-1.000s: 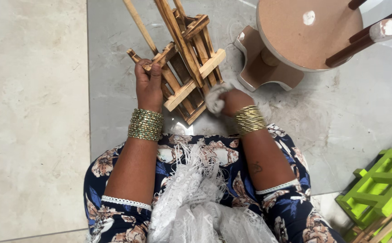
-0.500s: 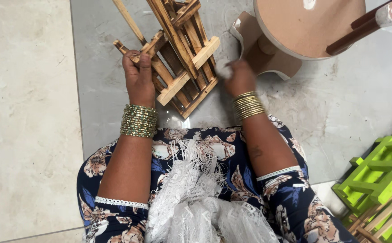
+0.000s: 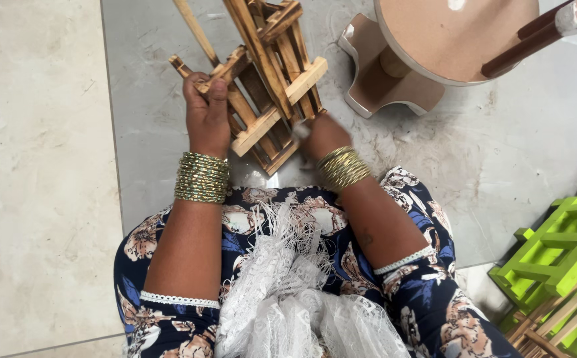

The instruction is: The person sits on the floor and wipes a small wooden chair with a cloth. They rotate the chair to clean different sides and then place it on the floor among other miniature chairs.

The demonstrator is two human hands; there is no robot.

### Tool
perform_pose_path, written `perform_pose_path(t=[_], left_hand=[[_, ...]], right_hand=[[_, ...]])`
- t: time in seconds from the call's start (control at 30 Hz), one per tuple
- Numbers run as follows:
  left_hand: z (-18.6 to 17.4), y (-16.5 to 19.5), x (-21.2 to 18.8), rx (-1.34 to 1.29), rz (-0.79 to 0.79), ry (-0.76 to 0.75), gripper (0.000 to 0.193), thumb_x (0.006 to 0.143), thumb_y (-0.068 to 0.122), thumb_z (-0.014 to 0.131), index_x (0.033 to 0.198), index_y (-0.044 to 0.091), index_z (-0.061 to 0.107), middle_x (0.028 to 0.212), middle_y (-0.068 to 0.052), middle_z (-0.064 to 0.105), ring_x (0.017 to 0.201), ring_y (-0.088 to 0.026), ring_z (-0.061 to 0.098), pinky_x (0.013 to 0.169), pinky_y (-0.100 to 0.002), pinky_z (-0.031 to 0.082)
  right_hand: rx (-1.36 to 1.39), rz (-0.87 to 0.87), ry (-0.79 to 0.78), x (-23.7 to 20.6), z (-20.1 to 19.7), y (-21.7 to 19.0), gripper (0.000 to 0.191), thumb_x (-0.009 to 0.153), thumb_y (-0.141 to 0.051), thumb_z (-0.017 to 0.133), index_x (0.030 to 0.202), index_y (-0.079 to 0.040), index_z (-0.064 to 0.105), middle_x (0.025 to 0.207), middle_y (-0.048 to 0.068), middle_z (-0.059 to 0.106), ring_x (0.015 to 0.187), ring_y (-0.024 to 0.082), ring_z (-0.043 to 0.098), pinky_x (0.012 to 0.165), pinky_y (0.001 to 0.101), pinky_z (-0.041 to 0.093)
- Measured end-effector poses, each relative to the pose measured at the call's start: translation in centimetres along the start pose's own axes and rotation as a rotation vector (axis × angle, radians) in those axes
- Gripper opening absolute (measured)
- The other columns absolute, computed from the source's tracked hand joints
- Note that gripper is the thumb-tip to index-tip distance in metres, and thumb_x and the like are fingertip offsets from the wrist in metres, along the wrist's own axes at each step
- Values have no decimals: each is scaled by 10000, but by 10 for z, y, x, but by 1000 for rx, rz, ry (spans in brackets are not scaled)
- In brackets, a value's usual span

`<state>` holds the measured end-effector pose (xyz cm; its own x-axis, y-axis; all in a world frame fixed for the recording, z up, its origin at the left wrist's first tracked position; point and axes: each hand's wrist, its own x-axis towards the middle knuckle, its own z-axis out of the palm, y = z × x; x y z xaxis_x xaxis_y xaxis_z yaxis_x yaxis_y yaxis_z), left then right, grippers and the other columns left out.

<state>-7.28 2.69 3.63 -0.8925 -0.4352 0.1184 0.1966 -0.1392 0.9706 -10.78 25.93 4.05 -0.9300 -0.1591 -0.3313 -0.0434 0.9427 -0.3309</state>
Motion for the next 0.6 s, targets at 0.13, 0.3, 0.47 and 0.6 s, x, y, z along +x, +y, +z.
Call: perform_pose_path(t=[0.13, 0.3, 0.47, 0.6], left_hand=[[4, -1, -3, 57, -4, -30, 390, 1061, 389, 648, 1277, 125, 458, 911, 47, 582, 828, -46, 500, 734, -213, 456], [7, 1, -2, -29, 17, -50, 421, 1064, 383, 657, 1305, 123, 430, 992, 39, 622, 908, -48, 534, 834, -214, 480], [13, 0, -5, -98, 0, -16, 421, 1053, 368, 677, 1302, 121, 444, 1007, 31, 614, 919, -56, 534, 852, -225, 485], [16, -3, -8, -101, 63, -15, 417, 1059, 353, 681, 1305, 115, 443, 1088, 24, 632, 986, -57, 565, 910, -233, 504]], right_hand=[[51, 85, 314, 38, -13, 40, 272, 881, -336, 734, 1109, -192, 770, 1161, 148, 688, 1036, 378, 677, 904, 488, 523], [25, -189, 362, 35, 13, 36, 308, 895, -292, 720, 1113, -74, 712, 1129, 227, 654, 1016, 414, 650, 888, 491, 518], [235, -417, 64, -24, 47, -18, 276, 839, -220, 736, 1067, -67, 706, 1038, 197, 680, 982, 362, 672, 883, 457, 533], [364, -769, -84, -42, 56, -40, 253, 792, -166, 753, 1021, -62, 728, 962, 173, 708, 968, 343, 690, 892, 435, 555]])
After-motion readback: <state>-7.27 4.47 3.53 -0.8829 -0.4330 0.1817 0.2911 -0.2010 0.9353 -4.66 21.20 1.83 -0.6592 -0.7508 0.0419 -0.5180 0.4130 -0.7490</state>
